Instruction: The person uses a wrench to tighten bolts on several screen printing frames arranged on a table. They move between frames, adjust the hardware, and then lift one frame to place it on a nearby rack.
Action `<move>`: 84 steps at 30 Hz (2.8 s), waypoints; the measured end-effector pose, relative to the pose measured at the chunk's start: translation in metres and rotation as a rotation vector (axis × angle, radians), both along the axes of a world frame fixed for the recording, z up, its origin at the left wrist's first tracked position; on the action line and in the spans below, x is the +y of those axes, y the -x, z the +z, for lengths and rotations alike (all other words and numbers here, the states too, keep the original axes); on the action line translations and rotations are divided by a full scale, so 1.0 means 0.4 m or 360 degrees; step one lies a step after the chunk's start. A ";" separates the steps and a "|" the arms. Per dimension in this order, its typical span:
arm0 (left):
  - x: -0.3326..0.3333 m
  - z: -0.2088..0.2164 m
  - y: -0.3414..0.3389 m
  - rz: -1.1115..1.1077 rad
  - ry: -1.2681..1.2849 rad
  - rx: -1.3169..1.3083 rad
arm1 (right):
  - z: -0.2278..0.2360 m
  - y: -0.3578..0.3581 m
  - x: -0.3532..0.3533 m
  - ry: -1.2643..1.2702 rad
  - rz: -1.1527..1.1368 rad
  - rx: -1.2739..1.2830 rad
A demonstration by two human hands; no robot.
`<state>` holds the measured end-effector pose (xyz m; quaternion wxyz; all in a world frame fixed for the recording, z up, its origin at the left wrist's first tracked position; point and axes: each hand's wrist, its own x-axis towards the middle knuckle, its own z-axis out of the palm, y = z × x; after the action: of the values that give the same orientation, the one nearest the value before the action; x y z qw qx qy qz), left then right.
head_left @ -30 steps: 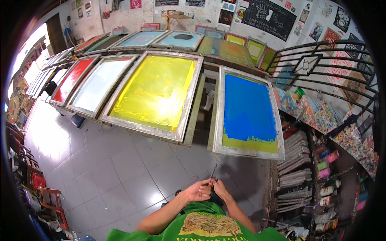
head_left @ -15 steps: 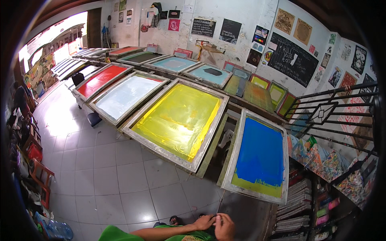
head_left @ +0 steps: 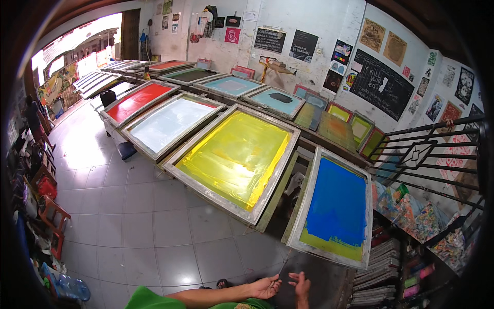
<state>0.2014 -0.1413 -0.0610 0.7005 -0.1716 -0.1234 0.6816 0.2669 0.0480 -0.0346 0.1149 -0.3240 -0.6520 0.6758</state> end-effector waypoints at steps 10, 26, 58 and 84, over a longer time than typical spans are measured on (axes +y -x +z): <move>-0.071 0.000 0.144 -0.0626 0.0329 0.1181 | -0.093 -0.032 -0.063 -0.0394 0.0619 -0.0539; 0.040 -0.017 -0.031 0.0374 0.1029 0.1980 | 0.323 0.010 -0.206 -0.1304 0.0181 0.0480; -0.097 -0.033 -0.021 0.0031 0.1042 0.1875 | 0.047 0.097 -0.094 0.0634 0.0646 -0.0213; -0.052 -0.020 -0.026 0.0448 -0.0160 0.0116 | -0.028 0.110 -0.060 0.0407 0.0624 -0.0353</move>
<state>0.2120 -0.1622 -0.0689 0.6099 -0.0923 -0.1548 0.7717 0.2228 0.0240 -0.0458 -0.1324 -0.2756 -0.6202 0.7224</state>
